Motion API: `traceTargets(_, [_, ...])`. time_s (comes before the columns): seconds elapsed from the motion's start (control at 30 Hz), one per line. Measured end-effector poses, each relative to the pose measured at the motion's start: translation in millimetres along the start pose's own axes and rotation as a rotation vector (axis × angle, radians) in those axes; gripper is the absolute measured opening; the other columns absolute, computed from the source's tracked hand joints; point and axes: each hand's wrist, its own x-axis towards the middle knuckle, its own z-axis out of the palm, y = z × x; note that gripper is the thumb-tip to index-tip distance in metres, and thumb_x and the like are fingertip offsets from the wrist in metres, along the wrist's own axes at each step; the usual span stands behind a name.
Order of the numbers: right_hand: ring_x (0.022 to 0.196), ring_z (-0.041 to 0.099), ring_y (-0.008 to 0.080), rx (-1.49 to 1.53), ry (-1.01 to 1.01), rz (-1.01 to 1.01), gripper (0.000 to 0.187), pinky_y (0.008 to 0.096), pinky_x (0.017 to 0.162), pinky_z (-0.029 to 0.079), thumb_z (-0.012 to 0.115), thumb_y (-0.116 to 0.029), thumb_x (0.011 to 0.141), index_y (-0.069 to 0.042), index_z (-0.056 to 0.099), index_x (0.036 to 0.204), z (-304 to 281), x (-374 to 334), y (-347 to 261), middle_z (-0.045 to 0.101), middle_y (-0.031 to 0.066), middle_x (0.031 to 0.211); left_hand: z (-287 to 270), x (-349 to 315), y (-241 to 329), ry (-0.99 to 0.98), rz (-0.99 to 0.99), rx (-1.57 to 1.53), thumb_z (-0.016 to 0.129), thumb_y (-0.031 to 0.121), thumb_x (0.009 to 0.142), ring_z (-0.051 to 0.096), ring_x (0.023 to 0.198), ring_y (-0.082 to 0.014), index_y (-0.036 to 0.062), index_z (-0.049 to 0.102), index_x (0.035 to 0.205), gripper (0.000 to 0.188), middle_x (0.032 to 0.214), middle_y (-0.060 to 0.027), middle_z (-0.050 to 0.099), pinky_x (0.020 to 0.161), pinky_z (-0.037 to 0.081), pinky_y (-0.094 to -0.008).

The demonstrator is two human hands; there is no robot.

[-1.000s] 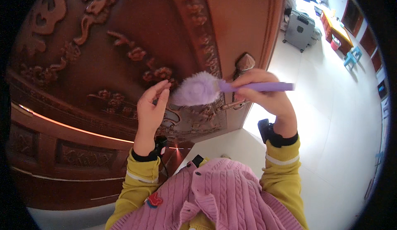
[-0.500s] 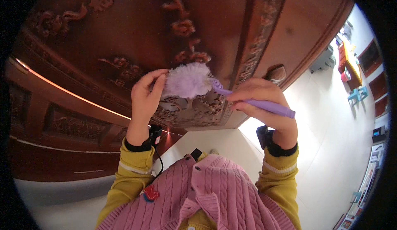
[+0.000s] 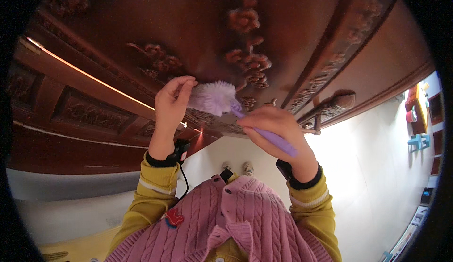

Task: The person uses a purple duster to wipe dust from a silver suitcase, then moves to dust a white wall and a large carved wooden door. The duster is used on the door's surface and intricate carvings, including the handle area, while the person stands in a living room.

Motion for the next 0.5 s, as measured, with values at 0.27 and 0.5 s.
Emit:
traceTargets(0.27, [0.081, 0.068, 0.0322, -0.038, -0.145, 0.356, 0.014, 0.0391, 0.073, 0.052, 0.074, -0.007, 0.085, -0.003, 0.073, 0.098, 56.5, 17.6, 17.0, 0.072, 0.0152, 0.087, -40.4, 2.5, -0.9, 0.082, -0.022, 0.040, 0.064, 0.010, 0.101, 0.065, 0.094, -0.0088, 0.0002, 0.070, 0.117, 0.020, 0.109, -0.0065, 0.073, 0.082, 0.052, -0.0234])
traceTargets(0.5, [0.088, 0.070, 0.0282, 0.086, 0.242, -0.196, 0.026, 0.0349, 0.075, 0.054, 0.072, -0.026, 0.093, -0.004, 0.074, 0.106, 12.6, 54.3, -56.5, 0.074, 0.0101, 0.099, -79.7, 28.9, -7.9, 0.334, 0.142, -0.150, 0.065, 0.007, 0.098, 0.064, 0.098, -0.0150, 0.0019, 0.066, 0.122, 0.025, 0.115, -0.0082, 0.062, 0.084, 0.053, -0.0263])
